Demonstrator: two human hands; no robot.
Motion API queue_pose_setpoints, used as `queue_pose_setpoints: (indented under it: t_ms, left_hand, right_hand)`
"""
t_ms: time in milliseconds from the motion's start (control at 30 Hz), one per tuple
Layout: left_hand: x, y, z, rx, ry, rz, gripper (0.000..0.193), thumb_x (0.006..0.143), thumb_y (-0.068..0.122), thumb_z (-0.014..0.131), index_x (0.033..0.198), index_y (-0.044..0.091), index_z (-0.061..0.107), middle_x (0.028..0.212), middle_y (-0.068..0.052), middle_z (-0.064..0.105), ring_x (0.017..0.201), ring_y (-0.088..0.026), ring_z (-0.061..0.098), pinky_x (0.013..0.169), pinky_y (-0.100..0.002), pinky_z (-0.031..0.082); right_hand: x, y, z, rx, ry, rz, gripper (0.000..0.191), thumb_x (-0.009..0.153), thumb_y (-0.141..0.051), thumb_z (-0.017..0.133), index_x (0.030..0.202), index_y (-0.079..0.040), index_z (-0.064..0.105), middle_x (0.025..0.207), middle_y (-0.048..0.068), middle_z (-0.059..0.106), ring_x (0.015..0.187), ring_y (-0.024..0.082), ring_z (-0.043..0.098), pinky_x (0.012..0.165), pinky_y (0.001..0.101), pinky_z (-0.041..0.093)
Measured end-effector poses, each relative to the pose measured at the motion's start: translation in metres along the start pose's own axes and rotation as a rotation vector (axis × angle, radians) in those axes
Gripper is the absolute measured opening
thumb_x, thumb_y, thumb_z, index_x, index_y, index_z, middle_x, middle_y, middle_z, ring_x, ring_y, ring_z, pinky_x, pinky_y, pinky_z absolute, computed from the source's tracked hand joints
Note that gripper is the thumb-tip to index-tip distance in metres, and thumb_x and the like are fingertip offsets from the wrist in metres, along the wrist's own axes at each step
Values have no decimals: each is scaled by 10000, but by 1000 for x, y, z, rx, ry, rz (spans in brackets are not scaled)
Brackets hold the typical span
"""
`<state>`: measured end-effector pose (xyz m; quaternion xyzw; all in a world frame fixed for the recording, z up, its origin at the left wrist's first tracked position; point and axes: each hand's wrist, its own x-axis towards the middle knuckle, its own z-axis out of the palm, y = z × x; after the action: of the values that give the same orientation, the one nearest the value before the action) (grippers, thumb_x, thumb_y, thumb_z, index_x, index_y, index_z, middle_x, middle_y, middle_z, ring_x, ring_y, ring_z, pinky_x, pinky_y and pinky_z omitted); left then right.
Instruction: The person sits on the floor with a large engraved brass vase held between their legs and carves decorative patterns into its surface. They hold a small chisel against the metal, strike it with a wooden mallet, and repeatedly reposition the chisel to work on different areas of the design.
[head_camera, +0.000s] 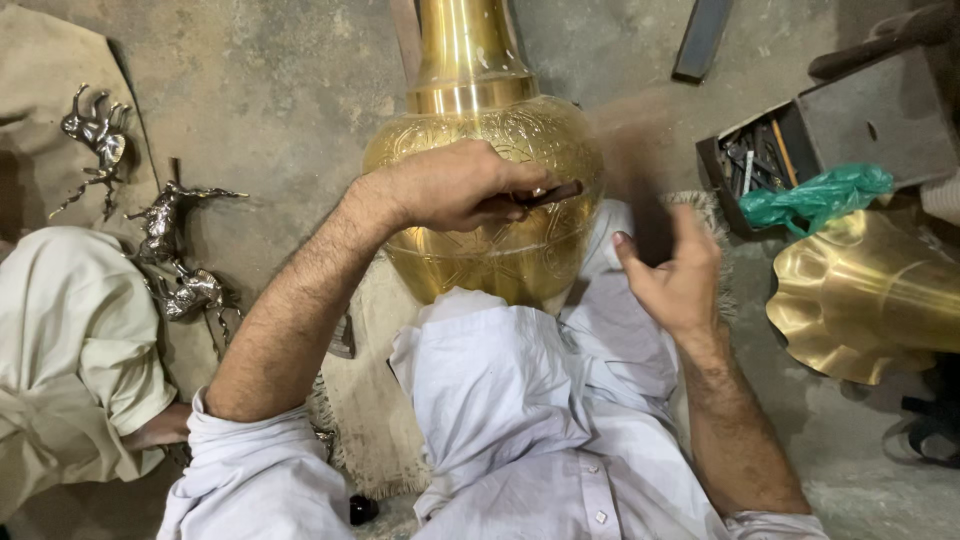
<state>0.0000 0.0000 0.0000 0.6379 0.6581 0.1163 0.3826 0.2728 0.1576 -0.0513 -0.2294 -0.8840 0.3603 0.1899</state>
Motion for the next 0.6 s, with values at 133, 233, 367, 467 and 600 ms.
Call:
queue_pose_setpoints:
  t_ms: [133, 233, 367, 467, 600]
  left_hand:
    - [-6, 5, -5, -7, 109, 102, 575, 927, 183, 722, 1466, 238, 531, 1016, -75, 777, 859, -276, 756, 793, -452, 617]
    - [-8, 7, -5, -32, 123, 123, 555, 921, 179, 737, 1440, 230, 548, 1005, -69, 775, 860, -278, 761, 797, -449, 616]
    - [-14, 4, -3, -122, 160, 177, 565, 921, 139, 717, 1452, 208, 540, 1020, -62, 783, 907, -254, 772, 803, -439, 619]
    - [-14, 2, 0, -140, 164, 131, 528, 944, 161, 700, 1444, 199, 534, 1018, -57, 783, 890, -237, 775, 808, -428, 626]
    - [-18, 0, 3, -114, 186, 94, 478, 978, 205, 692, 1432, 188, 545, 959, -93, 769, 846, -280, 759, 778, -466, 605]
  right_hand:
    - [2, -3, 2, 208, -13, 192, 355, 911, -178, 855, 1113, -10, 617, 913, 103, 706, 816, 189, 662, 742, 317, 541]
    - [3, -5, 5, 244, 14, 134, 353, 905, -163, 856, 1111, -12, 612, 907, 70, 672, 821, 147, 640, 746, 296, 531]
    - [3, -7, 3, 452, 31, 136, 261, 967, -118, 854, 1024, -27, 617, 896, 45, 654, 797, 120, 623, 737, 271, 518]
    - [13, -4, -4, 23, 38, -83, 296, 843, -95, 866, 1018, -14, 640, 852, 57, 661, 762, 163, 598, 736, 339, 481]
    - [15, -6, 0, 658, 0, 202, 373, 945, -164, 833, 1158, -47, 551, 939, -12, 621, 820, 68, 596, 737, 223, 509]
